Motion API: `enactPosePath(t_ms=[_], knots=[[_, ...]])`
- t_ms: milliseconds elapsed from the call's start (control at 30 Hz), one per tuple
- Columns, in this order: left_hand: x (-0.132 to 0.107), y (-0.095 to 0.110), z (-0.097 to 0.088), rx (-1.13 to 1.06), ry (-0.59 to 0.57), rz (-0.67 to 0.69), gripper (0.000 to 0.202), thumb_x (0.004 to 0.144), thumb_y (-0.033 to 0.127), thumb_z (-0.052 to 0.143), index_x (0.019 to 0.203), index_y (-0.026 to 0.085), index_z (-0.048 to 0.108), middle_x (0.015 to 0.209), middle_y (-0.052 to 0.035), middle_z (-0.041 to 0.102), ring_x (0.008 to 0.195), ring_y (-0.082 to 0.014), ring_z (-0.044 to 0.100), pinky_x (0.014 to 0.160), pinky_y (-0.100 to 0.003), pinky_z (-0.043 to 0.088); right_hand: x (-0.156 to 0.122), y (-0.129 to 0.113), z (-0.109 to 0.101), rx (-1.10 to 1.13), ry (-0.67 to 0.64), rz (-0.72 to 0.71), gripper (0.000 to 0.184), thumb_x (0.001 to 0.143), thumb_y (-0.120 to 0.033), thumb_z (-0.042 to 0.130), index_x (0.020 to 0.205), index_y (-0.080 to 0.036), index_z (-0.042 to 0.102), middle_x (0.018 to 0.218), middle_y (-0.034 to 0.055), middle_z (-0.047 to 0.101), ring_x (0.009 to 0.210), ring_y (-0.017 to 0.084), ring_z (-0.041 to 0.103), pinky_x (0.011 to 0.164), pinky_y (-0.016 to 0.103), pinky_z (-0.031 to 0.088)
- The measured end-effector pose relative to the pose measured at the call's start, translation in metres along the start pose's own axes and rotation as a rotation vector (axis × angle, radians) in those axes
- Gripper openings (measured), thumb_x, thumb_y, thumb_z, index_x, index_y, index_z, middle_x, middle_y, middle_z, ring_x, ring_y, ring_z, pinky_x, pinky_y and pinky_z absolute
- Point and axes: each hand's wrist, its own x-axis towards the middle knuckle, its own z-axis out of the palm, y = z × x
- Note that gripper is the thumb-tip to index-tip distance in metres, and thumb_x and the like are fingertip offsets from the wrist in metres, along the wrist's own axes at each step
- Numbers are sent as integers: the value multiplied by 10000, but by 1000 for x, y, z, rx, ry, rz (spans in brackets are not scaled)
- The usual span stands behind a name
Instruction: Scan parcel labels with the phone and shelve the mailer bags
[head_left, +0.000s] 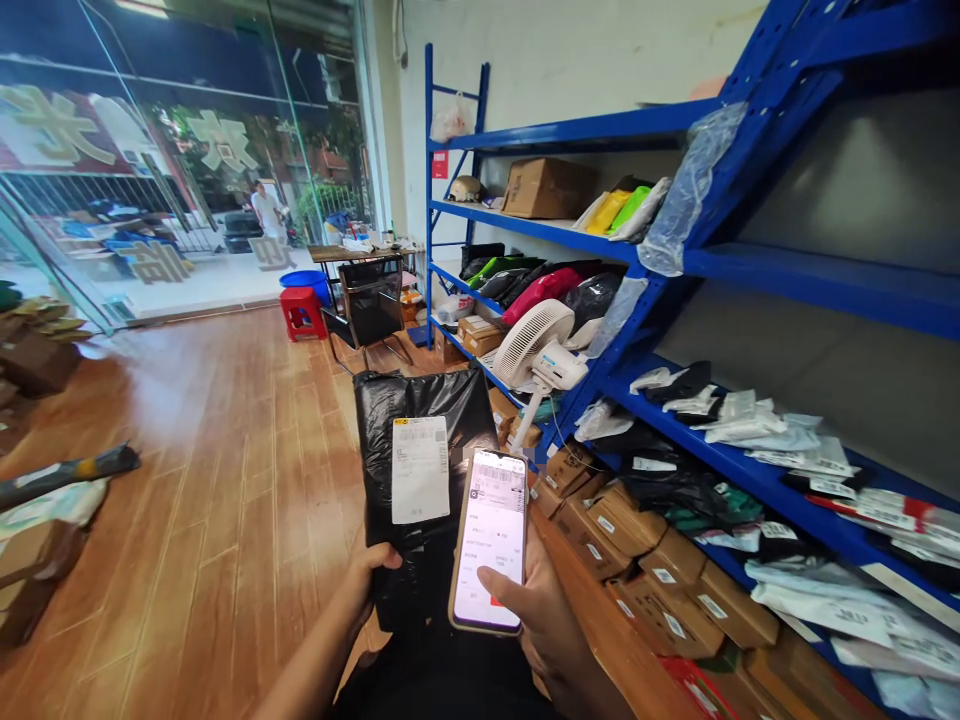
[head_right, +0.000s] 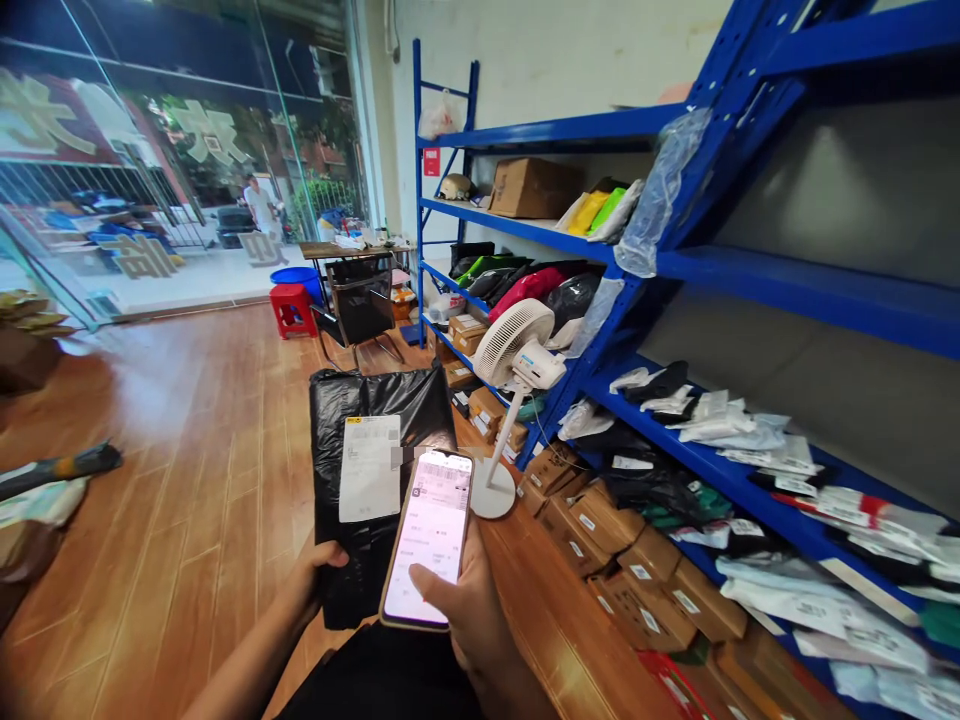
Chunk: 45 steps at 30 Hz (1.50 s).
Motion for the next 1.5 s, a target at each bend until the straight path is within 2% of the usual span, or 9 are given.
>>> enactPosePath(t_ms=[167,333,467,700,800,967,1100,1300,1500], knots=[[-1,-1,0,-8,-1,-78,556,429,158,565,969,104,686,734,-70,717,657,-264,646,509,-314,468,-2,-1,0,21,-13,21,848,620,-216,798,1336,-238,344,1108,93,712,1041,310,650,922,468,490],[-2,2,2,2,5,-81,566,422,165,571,973,97,683,668,-63,706,693,-281,651,520,-320,480,0,-3,4,-8,-8,-5,826,589,-212,808,1296,-241,384,1083,77,714,958,290,673,847,429,516],[0,3,6,0,16,-8,582,432,156,563,1001,98,669,667,-50,703,783,-279,654,614,-324,511,4,-3,5,-45,-10,-7,810,594,-198,805,1286,-241,386,1076,71,713,898,267,682,850,432,508],[5,3,10,-13,29,65,590,430,128,543,1008,113,663,725,-50,709,868,-289,646,688,-343,522,7,-3,1,-5,-37,15,867,599,-203,796,1330,-239,331,1167,90,682,1071,281,627,952,444,453],[5,4,11,-19,1,16,591,439,138,544,1017,106,662,733,-62,712,834,-298,655,692,-372,529,5,-7,2,89,-49,37,852,631,-219,739,1365,-245,308,1151,91,693,1045,301,642,929,468,467],[6,7,12,-12,-11,-27,600,446,144,561,1037,100,655,754,-66,716,760,-282,661,665,-368,530,10,-6,0,196,34,86,857,617,-178,644,1397,-260,297,1174,53,691,1058,287,638,907,448,487],[10,7,14,-16,-12,-9,570,443,138,556,1003,104,662,719,-52,710,773,-282,659,647,-357,531,17,-3,-3,172,66,78,836,655,-218,660,1401,-255,285,1172,66,691,1055,296,639,879,468,502],[20,5,10,9,2,-26,418,439,142,575,842,108,682,666,-49,693,838,-302,658,691,-373,537,21,-9,-2,76,-4,20,887,630,-219,747,1379,-239,271,1085,82,722,953,299,685,832,459,529],[25,8,10,25,-8,-45,438,426,140,582,851,99,680,651,-49,690,811,-298,660,678,-364,535,25,-10,-6,53,-1,17,840,614,-173,752,1322,-221,302,1044,72,732,941,291,690,867,465,517]])
